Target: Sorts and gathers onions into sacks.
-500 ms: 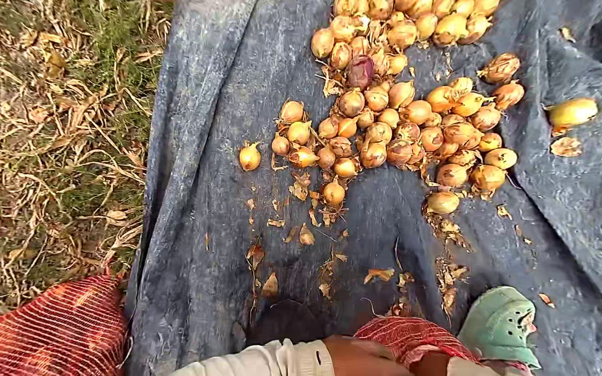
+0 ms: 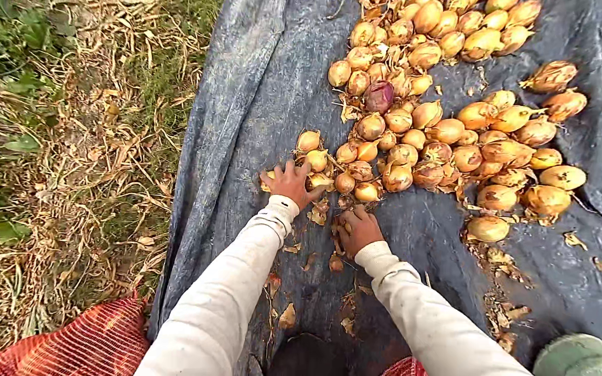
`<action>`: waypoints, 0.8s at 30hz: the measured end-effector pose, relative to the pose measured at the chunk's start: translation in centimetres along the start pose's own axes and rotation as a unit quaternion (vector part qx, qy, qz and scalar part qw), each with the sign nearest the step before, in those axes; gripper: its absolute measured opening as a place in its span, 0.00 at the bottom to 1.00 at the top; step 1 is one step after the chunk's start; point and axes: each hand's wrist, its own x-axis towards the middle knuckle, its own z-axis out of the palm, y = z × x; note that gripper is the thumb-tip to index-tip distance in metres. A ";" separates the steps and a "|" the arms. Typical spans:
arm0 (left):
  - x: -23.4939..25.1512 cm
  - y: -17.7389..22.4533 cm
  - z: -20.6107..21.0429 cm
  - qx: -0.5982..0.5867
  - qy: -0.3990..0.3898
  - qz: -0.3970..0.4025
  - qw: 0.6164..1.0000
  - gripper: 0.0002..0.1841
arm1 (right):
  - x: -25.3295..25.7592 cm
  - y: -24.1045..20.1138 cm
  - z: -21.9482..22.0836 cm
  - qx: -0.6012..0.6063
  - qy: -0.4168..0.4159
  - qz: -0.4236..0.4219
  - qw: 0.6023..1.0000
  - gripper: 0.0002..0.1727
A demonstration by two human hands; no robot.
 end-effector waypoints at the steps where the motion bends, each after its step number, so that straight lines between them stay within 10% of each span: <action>1: -0.5 0.1 0.2 0.010 -0.014 0.004 1.000 0.37 | -0.4 0.5 -0.5 0.016 0.019 0.002 1.000 0.15; 8: 0.7 3.0 -0.4 -0.028 -0.111 -0.145 0.983 0.43 | 2.6 -0.8 -6.5 -0.115 -0.021 0.166 0.979 0.45; 24: 1.1 -3.4 -1.6 0.073 -0.154 0.234 0.957 0.41 | 6.5 -1.7 -5.3 0.057 -0.023 0.136 0.989 0.44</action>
